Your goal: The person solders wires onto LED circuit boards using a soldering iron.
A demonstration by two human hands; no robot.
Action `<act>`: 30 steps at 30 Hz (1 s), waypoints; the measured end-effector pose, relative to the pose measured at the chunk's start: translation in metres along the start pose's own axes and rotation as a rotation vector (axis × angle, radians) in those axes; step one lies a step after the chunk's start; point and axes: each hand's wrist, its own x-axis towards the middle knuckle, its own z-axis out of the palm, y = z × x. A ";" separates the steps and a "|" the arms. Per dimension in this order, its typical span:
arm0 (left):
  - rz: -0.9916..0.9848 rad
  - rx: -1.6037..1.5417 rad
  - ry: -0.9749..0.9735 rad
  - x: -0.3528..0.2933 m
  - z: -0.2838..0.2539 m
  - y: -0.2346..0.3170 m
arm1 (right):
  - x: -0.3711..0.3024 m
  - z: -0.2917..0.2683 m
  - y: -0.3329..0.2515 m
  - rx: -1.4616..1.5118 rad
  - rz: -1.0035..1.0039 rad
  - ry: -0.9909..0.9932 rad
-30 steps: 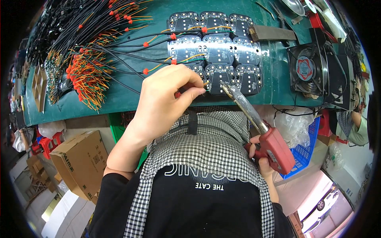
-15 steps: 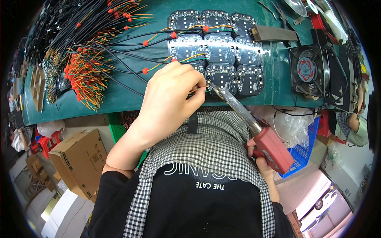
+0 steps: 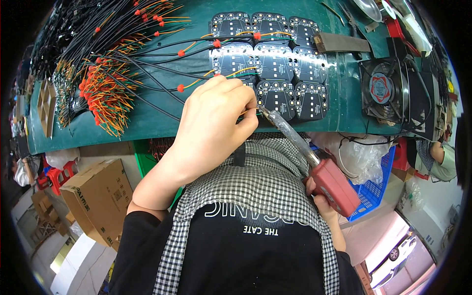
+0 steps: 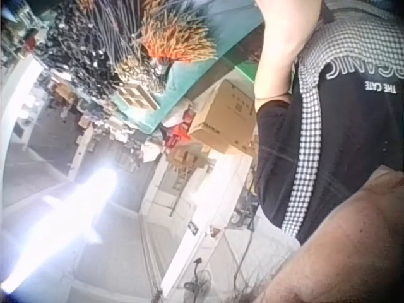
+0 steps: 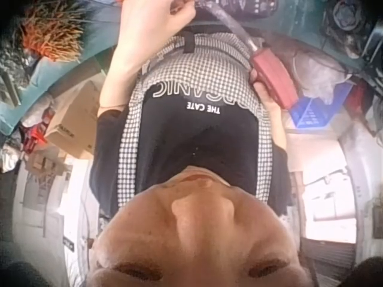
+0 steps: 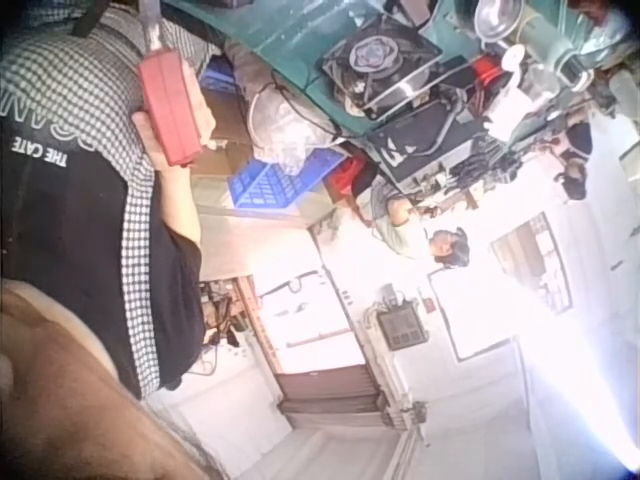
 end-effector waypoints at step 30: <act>-0.017 0.022 0.004 0.000 -0.003 0.000 | 0.016 -0.001 -0.017 0.092 -0.020 0.004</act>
